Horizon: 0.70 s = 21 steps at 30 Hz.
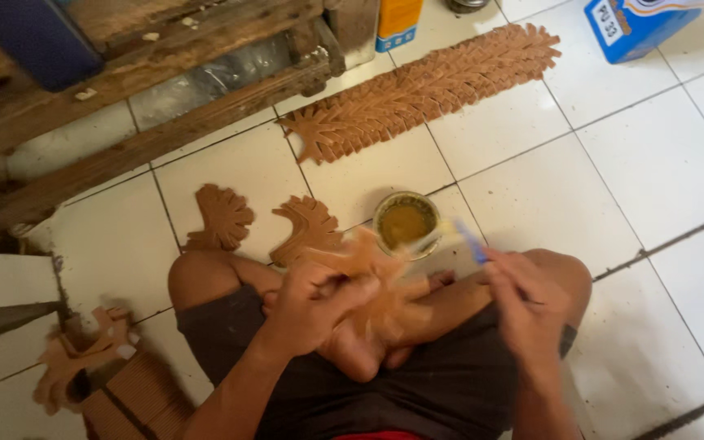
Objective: The person sits on the floor and applies a yellowish adhesive to star-shaped wooden pieces using a toothbrush. They then place each coated piece onto a long strip of similar pieces laid out on the floor, building a continuous decorative row.
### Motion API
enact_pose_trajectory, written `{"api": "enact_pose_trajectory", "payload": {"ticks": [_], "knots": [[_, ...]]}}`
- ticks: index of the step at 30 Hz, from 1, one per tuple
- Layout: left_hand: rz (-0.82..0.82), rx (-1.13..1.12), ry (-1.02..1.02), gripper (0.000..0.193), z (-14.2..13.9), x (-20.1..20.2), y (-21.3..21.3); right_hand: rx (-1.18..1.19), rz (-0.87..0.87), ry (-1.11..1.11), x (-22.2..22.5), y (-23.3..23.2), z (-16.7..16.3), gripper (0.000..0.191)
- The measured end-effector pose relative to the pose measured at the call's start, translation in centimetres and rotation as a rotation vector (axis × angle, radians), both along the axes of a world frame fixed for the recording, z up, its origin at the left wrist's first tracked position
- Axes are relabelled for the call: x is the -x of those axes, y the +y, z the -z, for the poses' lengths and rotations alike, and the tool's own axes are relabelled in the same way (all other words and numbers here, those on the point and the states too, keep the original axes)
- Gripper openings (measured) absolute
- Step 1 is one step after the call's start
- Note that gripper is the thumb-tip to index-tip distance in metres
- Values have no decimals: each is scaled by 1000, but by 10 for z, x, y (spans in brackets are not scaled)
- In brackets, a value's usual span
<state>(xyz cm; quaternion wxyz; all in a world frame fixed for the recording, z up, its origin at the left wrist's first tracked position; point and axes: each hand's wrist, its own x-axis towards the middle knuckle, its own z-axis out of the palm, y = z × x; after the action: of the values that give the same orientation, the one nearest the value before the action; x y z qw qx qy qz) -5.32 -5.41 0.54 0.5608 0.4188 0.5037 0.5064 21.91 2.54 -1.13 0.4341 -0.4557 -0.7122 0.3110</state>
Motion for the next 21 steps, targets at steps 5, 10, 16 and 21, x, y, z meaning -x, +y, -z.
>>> {"api": "enact_pose_trajectory", "payload": {"ticks": [5, 10, 16, 21], "knots": [[41, -219, -121, 15, 2, -5, 2, 244, 58, 489, -6, -6, 6, 21], [23, -37, -236, 26, -5, -13, 4, 128, -112, 301, 0, -18, -4, 23], [97, -104, -133, 24, -12, -9, 0, 19, -198, 26, 14, -16, -19, 22], [55, -170, -113, 17, -14, -6, -2, -101, -52, -50, 18, 1, -3, 24]]}}
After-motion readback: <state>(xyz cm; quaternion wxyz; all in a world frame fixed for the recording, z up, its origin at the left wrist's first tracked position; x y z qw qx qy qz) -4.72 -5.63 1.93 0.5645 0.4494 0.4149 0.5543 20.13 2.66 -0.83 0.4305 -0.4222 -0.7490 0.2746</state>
